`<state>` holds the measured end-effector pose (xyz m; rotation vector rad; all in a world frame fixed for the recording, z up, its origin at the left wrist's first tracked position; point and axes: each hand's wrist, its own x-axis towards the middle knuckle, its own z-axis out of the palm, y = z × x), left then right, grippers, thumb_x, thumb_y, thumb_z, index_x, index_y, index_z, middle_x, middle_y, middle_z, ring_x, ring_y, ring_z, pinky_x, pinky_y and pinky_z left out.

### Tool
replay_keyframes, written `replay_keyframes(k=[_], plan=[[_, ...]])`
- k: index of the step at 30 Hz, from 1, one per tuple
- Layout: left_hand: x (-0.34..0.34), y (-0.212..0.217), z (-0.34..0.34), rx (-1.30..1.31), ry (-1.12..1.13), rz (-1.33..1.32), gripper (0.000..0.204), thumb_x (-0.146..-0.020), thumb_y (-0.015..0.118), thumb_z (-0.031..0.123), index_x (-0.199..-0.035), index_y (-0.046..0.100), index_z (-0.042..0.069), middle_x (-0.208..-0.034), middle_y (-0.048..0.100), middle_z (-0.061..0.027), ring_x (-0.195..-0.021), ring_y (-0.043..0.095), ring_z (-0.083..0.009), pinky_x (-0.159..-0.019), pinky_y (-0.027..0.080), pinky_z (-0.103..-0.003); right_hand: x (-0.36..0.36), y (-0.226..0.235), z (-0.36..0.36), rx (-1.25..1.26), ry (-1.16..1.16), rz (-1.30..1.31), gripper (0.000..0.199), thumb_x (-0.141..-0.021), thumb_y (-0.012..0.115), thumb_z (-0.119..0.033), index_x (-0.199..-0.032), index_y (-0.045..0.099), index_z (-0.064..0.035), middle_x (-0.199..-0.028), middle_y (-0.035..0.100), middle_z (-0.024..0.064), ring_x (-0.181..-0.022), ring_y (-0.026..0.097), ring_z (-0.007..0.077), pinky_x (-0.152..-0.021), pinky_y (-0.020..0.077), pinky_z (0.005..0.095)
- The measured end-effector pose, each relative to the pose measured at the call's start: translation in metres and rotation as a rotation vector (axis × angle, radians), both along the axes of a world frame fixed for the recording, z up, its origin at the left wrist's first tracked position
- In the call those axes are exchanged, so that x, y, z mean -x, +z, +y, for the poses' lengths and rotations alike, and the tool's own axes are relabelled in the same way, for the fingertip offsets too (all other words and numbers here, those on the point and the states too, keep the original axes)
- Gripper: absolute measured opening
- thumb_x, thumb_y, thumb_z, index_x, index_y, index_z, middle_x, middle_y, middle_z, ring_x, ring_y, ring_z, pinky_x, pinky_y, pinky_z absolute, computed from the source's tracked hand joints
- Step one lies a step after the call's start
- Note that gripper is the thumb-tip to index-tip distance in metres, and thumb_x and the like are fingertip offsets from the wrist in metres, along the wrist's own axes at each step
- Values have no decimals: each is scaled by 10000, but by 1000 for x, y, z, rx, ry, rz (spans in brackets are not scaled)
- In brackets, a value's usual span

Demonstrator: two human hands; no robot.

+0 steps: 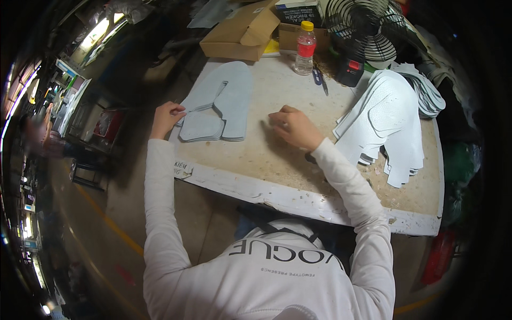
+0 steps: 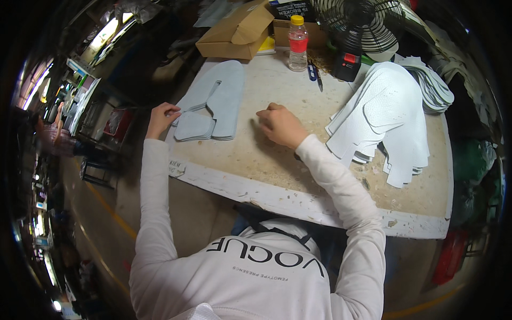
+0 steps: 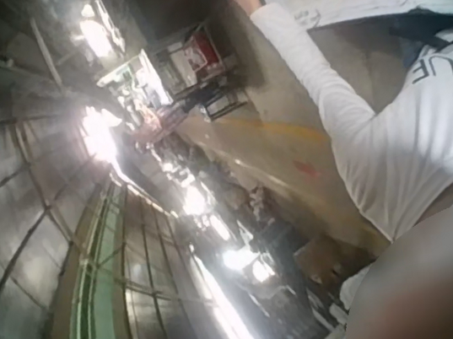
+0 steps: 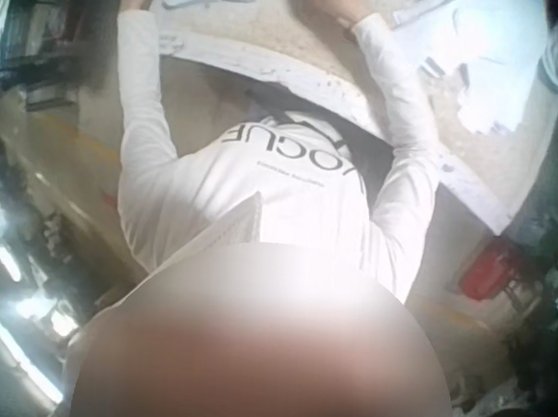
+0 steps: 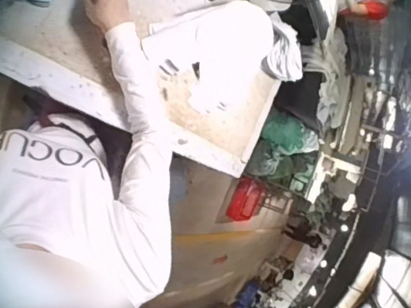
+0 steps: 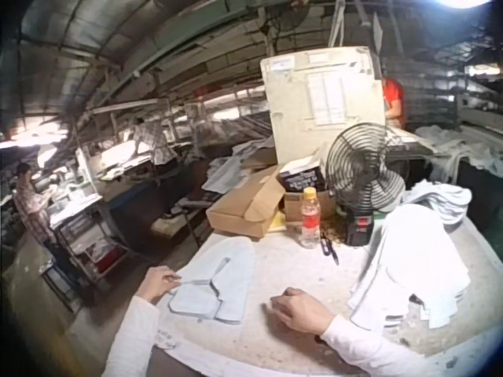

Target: The person repeatedly picks up white, textured fabric pieces from a table, turns them over, and inspects their edges and surfaces. The person handles the pieces one at a time, placing them back on the table after inspection.

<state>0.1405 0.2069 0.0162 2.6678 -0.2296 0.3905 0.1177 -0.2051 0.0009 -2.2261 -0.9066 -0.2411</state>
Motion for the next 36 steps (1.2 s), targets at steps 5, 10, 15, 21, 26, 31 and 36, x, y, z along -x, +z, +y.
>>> replay_keyframes(k=[5,10,15,21,26,31,36], plan=[[4,-9,-5,-84,-36,-162,110,-679,732,83,-771,696,35,-735,628,-111,-676,629,-230,-630,482,-305,10,51,-77,-118,-128,33,246,-815,604,-114,-1047,662,-55,-894,610,125,-752,614,289,-691,499,355],[-8,-10,2,-8,52,22,122,-672,722,77,-783,699,32,-726,653,-118,-671,651,-208,-625,487,-278,14,79,-167,-258,-379,-131,260,-834,606,-100,-1086,670,-83,-829,633,85,-689,615,173,-576,481,257],[-30,7,-5,-152,78,200,158,-661,731,96,-803,706,32,-705,667,-134,-655,656,-210,-624,493,-276,22,67,-251,-388,-798,-156,244,-824,633,-119,-1060,691,-114,-926,682,45,-770,634,119,-642,499,235],[-40,56,-144,143,-218,1,138,-850,637,133,-915,659,13,-833,659,-76,-722,627,-148,-681,489,-243,28,24,-259,-97,-1101,-103,525,-695,809,-311,-1077,575,-39,-1013,568,146,-921,592,256,-798,488,329],[-29,48,-311,610,-710,484,251,-898,599,162,-1117,588,41,-922,640,-42,-822,597,-93,-740,479,-229,26,12,-253,-373,-990,-19,562,-647,827,-276,-1077,566,-25,-947,604,142,-917,604,317,-819,479,345],[-30,18,-412,545,-683,657,299,-887,619,223,-1126,553,56,-940,624,-16,-841,583,-81,-722,460,-209,32,7,-277,-212,-1220,-217,556,-677,801,-361,-1099,590,-66,-894,601,126,-807,563,239,-728,465,335],[-32,-10,-438,554,-559,595,336,-822,685,271,-1006,584,9,-871,642,-71,-774,609,-144,-694,484,-256,49,6,-274,-84,-1293,-110,608,-636,824,-370,-1087,575,-47,-998,572,149,-916,563,289,-810,463,354]])
